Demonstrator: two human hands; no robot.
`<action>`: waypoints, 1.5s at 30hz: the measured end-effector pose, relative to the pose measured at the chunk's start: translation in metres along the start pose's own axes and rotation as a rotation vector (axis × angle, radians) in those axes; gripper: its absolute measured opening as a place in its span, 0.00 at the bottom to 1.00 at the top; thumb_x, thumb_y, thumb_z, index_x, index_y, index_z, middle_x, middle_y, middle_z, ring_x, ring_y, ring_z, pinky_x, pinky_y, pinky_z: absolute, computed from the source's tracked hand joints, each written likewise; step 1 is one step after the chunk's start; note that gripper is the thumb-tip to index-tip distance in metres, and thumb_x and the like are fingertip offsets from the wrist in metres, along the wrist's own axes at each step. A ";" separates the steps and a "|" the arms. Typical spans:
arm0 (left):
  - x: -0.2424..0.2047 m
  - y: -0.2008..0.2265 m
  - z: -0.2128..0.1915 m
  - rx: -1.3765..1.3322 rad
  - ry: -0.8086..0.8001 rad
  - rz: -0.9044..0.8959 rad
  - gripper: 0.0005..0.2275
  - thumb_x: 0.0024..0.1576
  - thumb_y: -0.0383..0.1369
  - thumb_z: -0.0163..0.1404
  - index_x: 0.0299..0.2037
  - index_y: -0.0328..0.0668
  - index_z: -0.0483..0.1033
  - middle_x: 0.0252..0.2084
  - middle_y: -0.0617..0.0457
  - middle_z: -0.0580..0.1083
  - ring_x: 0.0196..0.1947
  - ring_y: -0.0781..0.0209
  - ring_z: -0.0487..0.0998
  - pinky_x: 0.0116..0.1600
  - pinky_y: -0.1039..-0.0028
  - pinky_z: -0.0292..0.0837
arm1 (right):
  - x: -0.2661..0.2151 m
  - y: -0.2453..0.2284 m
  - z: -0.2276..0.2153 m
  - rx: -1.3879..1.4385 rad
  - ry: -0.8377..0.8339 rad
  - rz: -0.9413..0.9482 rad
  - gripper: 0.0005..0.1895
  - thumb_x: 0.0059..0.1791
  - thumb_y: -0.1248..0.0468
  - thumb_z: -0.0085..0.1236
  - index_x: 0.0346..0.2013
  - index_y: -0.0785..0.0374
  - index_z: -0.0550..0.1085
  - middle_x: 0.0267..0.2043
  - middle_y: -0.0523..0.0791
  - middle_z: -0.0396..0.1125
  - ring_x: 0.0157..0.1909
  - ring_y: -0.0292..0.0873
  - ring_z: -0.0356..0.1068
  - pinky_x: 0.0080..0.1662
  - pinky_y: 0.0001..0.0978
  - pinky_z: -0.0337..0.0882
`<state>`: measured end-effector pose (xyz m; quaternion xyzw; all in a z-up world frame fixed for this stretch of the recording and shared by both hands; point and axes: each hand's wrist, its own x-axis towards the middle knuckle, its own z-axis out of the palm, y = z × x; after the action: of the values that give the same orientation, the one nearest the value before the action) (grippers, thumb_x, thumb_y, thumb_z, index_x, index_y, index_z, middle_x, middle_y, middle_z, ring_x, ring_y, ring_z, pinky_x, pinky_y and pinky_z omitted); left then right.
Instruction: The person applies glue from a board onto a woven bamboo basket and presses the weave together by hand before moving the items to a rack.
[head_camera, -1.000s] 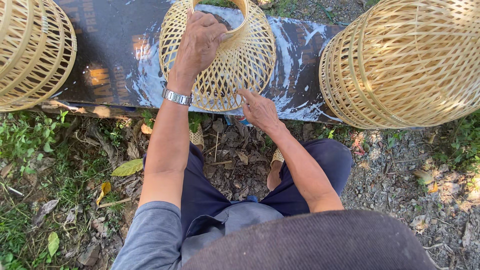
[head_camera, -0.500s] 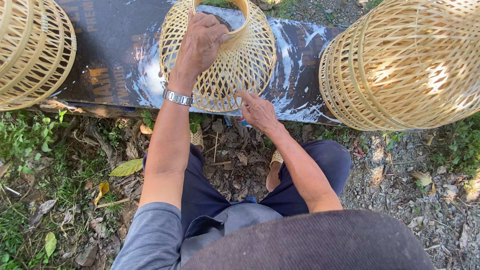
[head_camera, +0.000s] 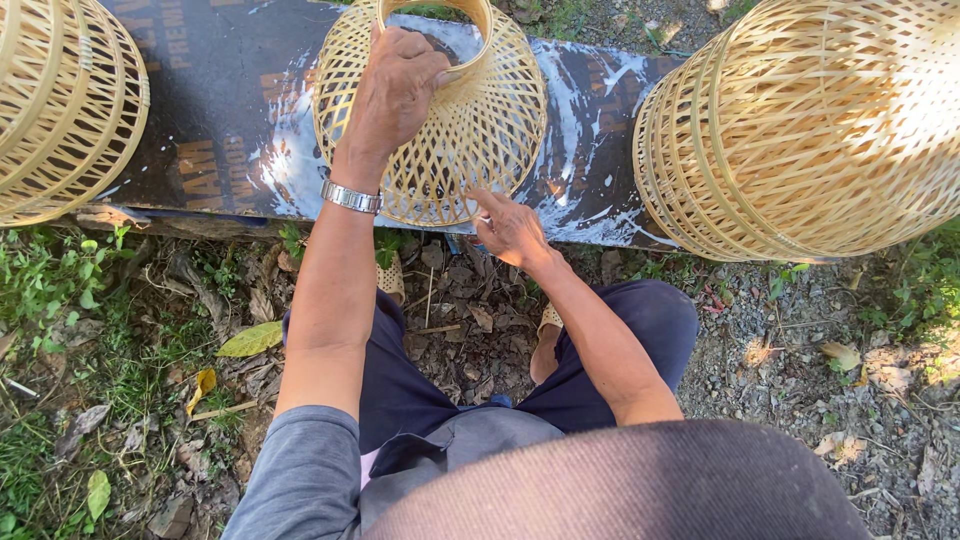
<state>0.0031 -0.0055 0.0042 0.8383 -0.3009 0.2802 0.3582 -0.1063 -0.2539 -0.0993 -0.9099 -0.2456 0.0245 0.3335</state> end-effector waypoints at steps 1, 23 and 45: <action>0.001 -0.001 -0.002 0.017 -0.004 0.001 0.04 0.59 0.22 0.60 0.42 0.39 0.81 0.37 0.52 0.73 0.47 0.50 0.72 0.65 0.58 0.65 | 0.000 0.002 0.000 0.028 0.009 -0.048 0.24 0.47 0.65 0.56 0.60 0.55 0.69 0.42 0.50 0.72 0.36 0.51 0.76 0.38 0.43 0.75; -0.003 -0.007 0.003 0.041 0.000 0.002 0.05 0.58 0.26 0.62 0.42 0.44 0.83 0.37 0.55 0.72 0.48 0.52 0.72 0.73 0.49 0.55 | 0.007 0.000 -0.006 -0.142 0.062 0.039 0.20 0.49 0.64 0.56 0.56 0.57 0.71 0.46 0.50 0.73 0.33 0.52 0.75 0.36 0.44 0.74; 0.002 -0.005 -0.020 0.160 -0.022 -0.015 0.09 0.58 0.24 0.58 0.45 0.51 0.86 0.41 0.62 0.78 0.54 0.57 0.74 0.72 0.39 0.38 | 0.001 0.025 -0.020 -0.060 0.063 0.171 0.11 0.47 0.63 0.59 0.43 0.65 0.76 0.37 0.52 0.75 0.40 0.55 0.75 0.41 0.47 0.72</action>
<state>0.0027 0.0121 0.0149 0.8695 -0.2753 0.2915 0.2886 -0.0903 -0.2815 -0.0987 -0.9373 -0.1573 0.0171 0.3104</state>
